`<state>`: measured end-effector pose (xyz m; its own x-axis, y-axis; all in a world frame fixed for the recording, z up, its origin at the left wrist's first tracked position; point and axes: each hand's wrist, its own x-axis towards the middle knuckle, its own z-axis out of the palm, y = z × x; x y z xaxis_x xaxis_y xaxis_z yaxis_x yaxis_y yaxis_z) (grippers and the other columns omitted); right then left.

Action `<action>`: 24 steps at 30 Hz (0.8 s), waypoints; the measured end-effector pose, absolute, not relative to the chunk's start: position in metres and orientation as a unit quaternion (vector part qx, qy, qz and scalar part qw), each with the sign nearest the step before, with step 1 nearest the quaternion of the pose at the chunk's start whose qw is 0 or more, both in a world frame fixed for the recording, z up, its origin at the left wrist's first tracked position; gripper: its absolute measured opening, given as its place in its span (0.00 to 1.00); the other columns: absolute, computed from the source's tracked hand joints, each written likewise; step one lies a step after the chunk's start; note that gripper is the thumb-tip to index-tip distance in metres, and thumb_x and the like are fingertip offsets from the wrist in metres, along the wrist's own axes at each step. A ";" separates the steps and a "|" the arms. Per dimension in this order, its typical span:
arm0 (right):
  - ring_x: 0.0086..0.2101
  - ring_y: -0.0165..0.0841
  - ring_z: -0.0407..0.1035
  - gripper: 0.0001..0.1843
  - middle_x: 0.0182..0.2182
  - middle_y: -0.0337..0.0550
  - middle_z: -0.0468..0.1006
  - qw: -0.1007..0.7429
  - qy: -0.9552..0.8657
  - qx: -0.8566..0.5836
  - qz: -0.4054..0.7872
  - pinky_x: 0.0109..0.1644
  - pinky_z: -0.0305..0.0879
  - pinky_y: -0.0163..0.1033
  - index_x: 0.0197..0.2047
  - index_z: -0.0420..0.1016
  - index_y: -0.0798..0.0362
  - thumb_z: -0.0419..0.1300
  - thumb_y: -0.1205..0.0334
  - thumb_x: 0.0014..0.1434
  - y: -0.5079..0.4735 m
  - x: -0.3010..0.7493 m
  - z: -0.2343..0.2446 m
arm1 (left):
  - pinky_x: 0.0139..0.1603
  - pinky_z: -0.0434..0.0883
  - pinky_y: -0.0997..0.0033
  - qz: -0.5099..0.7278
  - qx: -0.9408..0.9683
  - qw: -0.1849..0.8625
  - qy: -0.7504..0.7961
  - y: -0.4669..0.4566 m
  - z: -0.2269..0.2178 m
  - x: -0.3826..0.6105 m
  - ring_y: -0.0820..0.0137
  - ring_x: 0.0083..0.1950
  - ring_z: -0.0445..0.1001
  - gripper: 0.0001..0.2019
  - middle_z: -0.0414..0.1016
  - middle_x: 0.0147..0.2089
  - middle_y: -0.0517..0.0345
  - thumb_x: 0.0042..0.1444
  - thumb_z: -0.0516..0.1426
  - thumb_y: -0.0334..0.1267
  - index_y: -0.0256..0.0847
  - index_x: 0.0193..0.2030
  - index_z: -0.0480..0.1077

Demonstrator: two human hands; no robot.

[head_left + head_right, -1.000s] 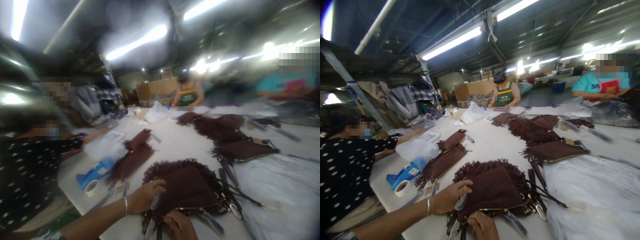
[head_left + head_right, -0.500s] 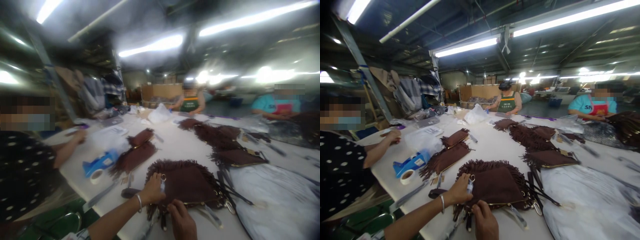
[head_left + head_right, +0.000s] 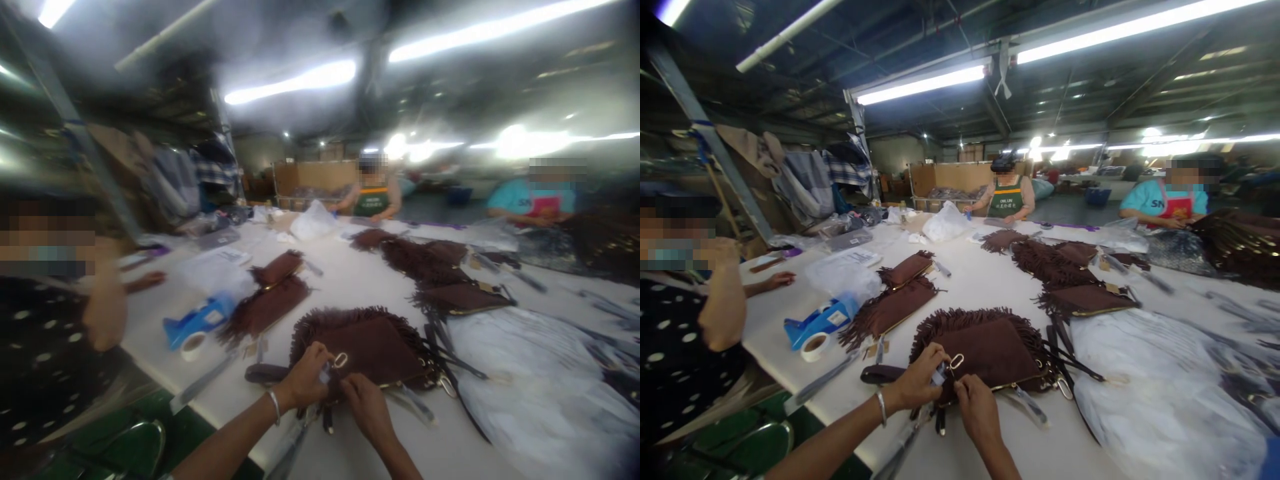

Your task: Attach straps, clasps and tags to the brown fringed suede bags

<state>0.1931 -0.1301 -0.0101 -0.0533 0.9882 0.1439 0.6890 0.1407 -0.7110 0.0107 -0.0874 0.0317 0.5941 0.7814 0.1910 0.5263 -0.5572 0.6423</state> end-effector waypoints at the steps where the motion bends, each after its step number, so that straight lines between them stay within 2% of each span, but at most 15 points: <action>1: 0.30 0.33 0.69 0.16 0.27 0.40 0.74 0.314 -0.685 -0.610 0.243 0.36 0.60 0.35 0.28 0.72 0.52 0.48 0.58 0.63 -0.130 0.194 -0.011 | 0.59 0.63 0.60 0.238 0.848 0.272 0.387 -0.088 0.030 0.010 0.62 0.54 0.63 0.22 0.60 0.52 0.51 0.47 0.61 0.35 0.42 0.51 0.66; 4: 0.31 0.32 0.69 0.16 0.28 0.40 0.74 0.307 -0.689 -0.606 0.251 0.36 0.59 0.34 0.28 0.72 0.52 0.49 0.58 0.62 -0.131 0.194 -0.008 | 0.61 0.62 0.60 0.245 0.844 0.273 0.391 -0.088 0.025 0.010 0.62 0.56 0.62 0.20 0.59 0.53 0.52 0.49 0.59 0.34 0.43 0.50 0.67; 8: 0.31 0.32 0.69 0.16 0.28 0.41 0.74 0.292 -0.699 -0.608 0.238 0.36 0.58 0.34 0.28 0.72 0.52 0.49 0.60 0.62 -0.131 0.192 -0.003 | 0.62 0.60 0.60 0.244 0.842 0.271 0.398 -0.088 0.022 0.009 0.62 0.58 0.61 0.22 0.59 0.54 0.51 0.47 0.58 0.31 0.43 0.51 0.66; 15: 0.32 0.34 0.71 0.15 0.30 0.43 0.76 0.285 -0.699 -0.615 0.228 0.38 0.59 0.34 0.31 0.73 0.52 0.48 0.60 0.63 -0.126 0.189 -0.010 | 0.62 0.61 0.58 0.239 0.843 0.269 0.399 -0.091 0.024 0.009 0.61 0.57 0.61 0.21 0.59 0.55 0.51 0.50 0.59 0.35 0.44 0.52 0.66; 17: 0.33 0.34 0.71 0.15 0.30 0.43 0.77 0.294 -0.692 -0.619 0.228 0.39 0.60 0.35 0.32 0.74 0.51 0.48 0.59 0.63 -0.125 0.187 -0.012 | 0.62 0.61 0.59 0.238 0.845 0.266 0.399 -0.090 0.024 0.009 0.62 0.58 0.61 0.19 0.60 0.56 0.50 0.52 0.59 0.36 0.43 0.52 0.66; 21: 0.34 0.36 0.72 0.17 0.32 0.43 0.78 0.317 -0.686 -0.610 0.240 0.40 0.63 0.37 0.34 0.75 0.50 0.47 0.55 0.63 -0.124 0.186 -0.017 | 0.63 0.60 0.59 0.239 0.851 0.256 0.392 -0.087 0.025 0.009 0.64 0.58 0.62 0.13 0.65 0.54 0.49 0.62 0.49 0.35 0.41 0.50 0.69; 24: 0.37 0.38 0.74 0.19 0.35 0.44 0.79 0.335 -0.688 -0.586 0.266 0.42 0.65 0.38 0.38 0.76 0.48 0.47 0.50 0.63 -0.121 0.190 -0.031 | 0.61 0.62 0.62 0.257 0.835 0.262 0.410 -0.083 0.021 0.010 0.66 0.57 0.64 0.11 0.68 0.52 0.50 0.62 0.50 0.35 0.41 0.45 0.73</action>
<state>0.1900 -0.1210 -0.0309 -0.0888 0.9849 0.1483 0.6286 0.1709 -0.7587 0.0099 -0.0833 0.0213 0.5317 0.8195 0.2137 0.5506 -0.5262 0.6481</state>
